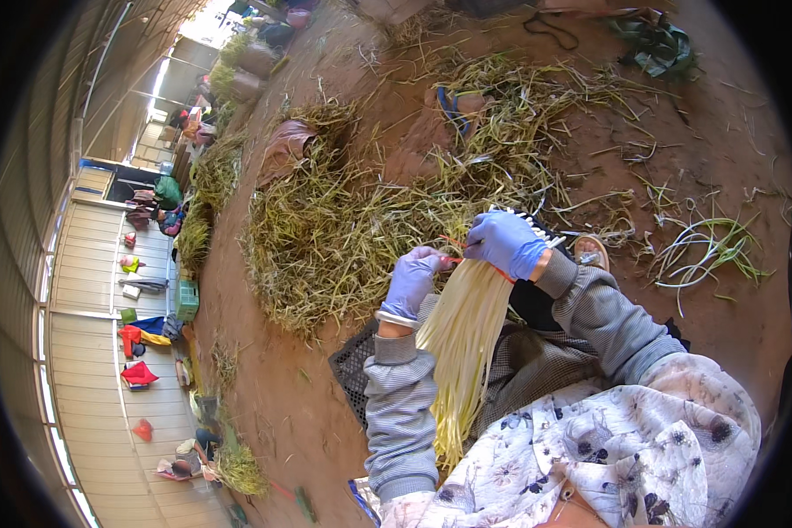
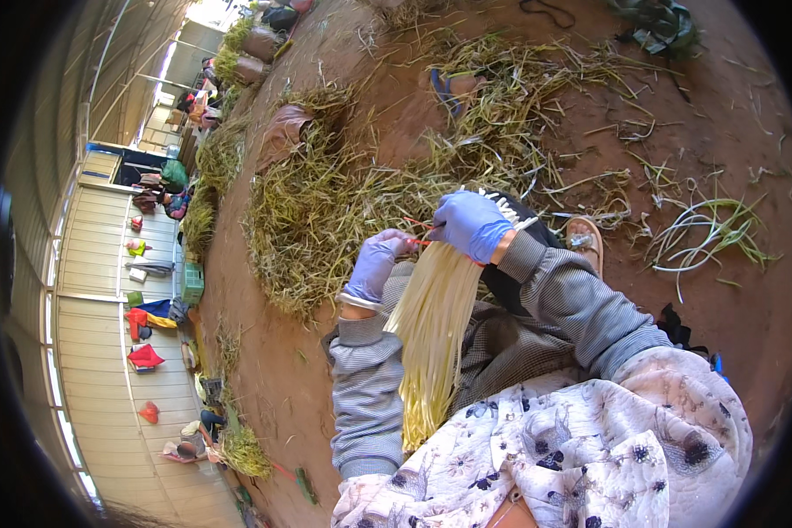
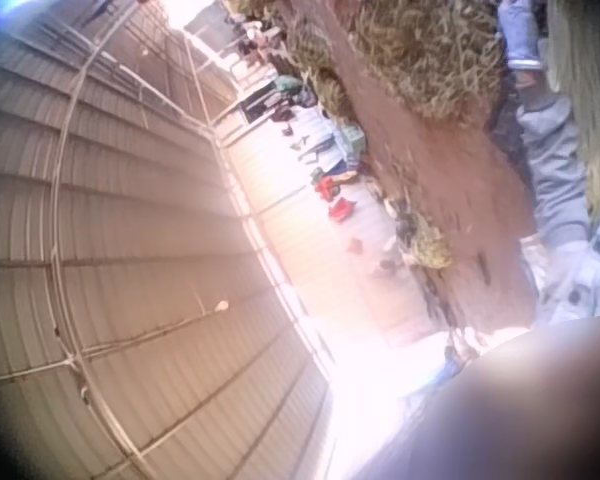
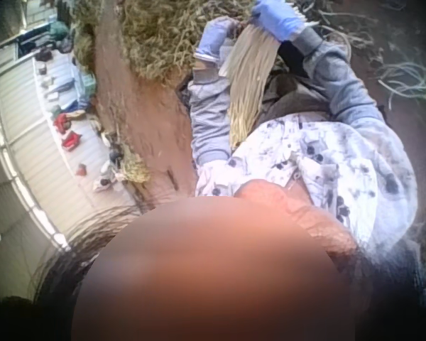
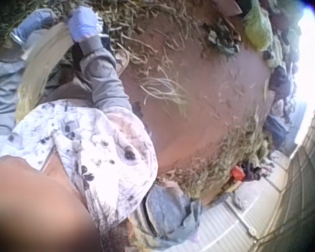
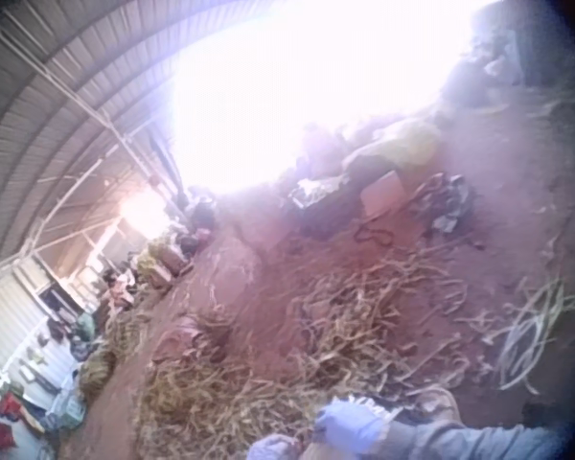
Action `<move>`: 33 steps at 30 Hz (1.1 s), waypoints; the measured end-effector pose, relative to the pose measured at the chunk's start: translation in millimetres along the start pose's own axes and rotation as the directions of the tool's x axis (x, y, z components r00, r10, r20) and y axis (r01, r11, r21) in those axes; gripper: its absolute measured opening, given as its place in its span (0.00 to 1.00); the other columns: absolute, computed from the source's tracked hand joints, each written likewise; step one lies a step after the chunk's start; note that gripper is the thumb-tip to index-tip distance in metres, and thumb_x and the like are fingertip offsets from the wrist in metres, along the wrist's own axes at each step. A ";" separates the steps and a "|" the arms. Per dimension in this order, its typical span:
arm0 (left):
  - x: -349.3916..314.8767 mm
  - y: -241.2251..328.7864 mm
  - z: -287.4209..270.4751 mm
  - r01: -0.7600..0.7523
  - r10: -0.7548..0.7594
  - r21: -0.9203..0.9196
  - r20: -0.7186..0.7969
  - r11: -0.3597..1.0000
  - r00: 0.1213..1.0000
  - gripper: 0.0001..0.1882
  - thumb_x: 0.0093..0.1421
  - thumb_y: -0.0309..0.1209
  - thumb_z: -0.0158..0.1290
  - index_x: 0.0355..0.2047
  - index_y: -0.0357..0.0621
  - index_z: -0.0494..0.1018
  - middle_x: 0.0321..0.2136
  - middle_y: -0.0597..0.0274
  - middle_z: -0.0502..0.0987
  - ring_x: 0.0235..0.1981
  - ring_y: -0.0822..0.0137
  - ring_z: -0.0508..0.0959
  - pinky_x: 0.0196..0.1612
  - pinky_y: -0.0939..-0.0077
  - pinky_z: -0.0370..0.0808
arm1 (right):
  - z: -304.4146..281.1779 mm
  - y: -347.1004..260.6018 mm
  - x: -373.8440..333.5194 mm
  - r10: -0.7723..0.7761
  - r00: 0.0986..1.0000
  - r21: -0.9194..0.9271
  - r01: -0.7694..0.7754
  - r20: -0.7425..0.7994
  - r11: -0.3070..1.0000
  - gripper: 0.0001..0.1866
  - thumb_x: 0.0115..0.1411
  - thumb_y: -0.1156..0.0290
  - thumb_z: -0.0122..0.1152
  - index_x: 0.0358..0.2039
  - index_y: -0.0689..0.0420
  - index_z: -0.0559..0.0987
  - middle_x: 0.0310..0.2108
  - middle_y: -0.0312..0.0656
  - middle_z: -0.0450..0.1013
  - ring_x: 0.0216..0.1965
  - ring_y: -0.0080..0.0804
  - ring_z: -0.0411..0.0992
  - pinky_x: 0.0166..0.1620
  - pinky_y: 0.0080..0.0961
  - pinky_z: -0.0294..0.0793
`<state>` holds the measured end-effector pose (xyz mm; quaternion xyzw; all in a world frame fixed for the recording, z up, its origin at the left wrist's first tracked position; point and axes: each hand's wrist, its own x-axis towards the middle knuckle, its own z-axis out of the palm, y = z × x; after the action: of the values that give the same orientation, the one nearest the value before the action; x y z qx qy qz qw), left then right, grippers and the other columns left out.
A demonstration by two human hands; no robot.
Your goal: The person sits on the ground and processes long, pale plant fibers by hand. They separate individual strands from a larger pile, align them into a neat bundle, and then tie the bundle with a red rubber band before placing it aside.
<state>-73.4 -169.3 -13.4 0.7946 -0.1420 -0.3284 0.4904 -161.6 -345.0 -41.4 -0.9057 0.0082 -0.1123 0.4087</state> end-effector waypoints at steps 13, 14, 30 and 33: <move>13.9 -28.2 37.7 -0.242 0.141 -0.481 -0.236 0.843 0.962 0.13 0.48 0.15 0.53 0.34 0.40 0.66 0.29 0.62 0.74 0.30 0.74 0.73 0.35 0.84 0.73 | -0.3 -9.0 -2.5 -0.055 0.998 -0.088 0.053 -0.020 0.995 0.12 0.48 0.60 0.57 0.24 0.56 0.79 0.19 0.44 0.72 0.25 0.43 0.70 0.31 0.35 0.69; 14.1 -26.8 38.0 -0.237 0.128 -0.493 -0.244 0.837 0.961 0.14 0.48 0.15 0.53 0.35 0.39 0.66 0.29 0.62 0.74 0.30 0.74 0.73 0.35 0.84 0.73 | -0.6 -10.3 -2.1 -0.050 0.999 -0.088 0.048 -0.017 0.995 0.12 0.48 0.60 0.56 0.24 0.56 0.79 0.19 0.44 0.71 0.24 0.43 0.70 0.30 0.35 0.69; -1.3 -23.9 30.8 -0.042 0.049 -0.639 -0.007 0.768 0.999 0.10 0.55 0.21 0.48 0.38 0.35 0.70 0.32 0.60 0.75 0.34 0.71 0.75 0.39 0.79 0.73 | -2.7 -14.0 0.5 0.051 0.997 -0.093 -0.046 0.055 0.995 0.11 0.47 0.60 0.56 0.25 0.53 0.80 0.21 0.45 0.73 0.26 0.43 0.71 0.33 0.34 0.70; -10.0 -16.6 36.0 -0.045 0.006 -0.601 -0.067 0.798 0.998 0.06 0.56 0.23 0.49 0.33 0.38 0.74 0.29 0.61 0.76 0.34 0.72 0.75 0.39 0.79 0.73 | -1.2 -11.9 0.5 0.050 0.997 -0.078 -0.046 0.058 0.996 0.12 0.47 0.59 0.58 0.23 0.54 0.79 0.21 0.44 0.73 0.28 0.43 0.71 0.34 0.34 0.70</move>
<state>-106.2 -180.5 -35.0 0.6054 -0.0259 -0.3254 0.7259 -162.3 -338.0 -31.6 -0.9231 0.0220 -0.0751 0.3765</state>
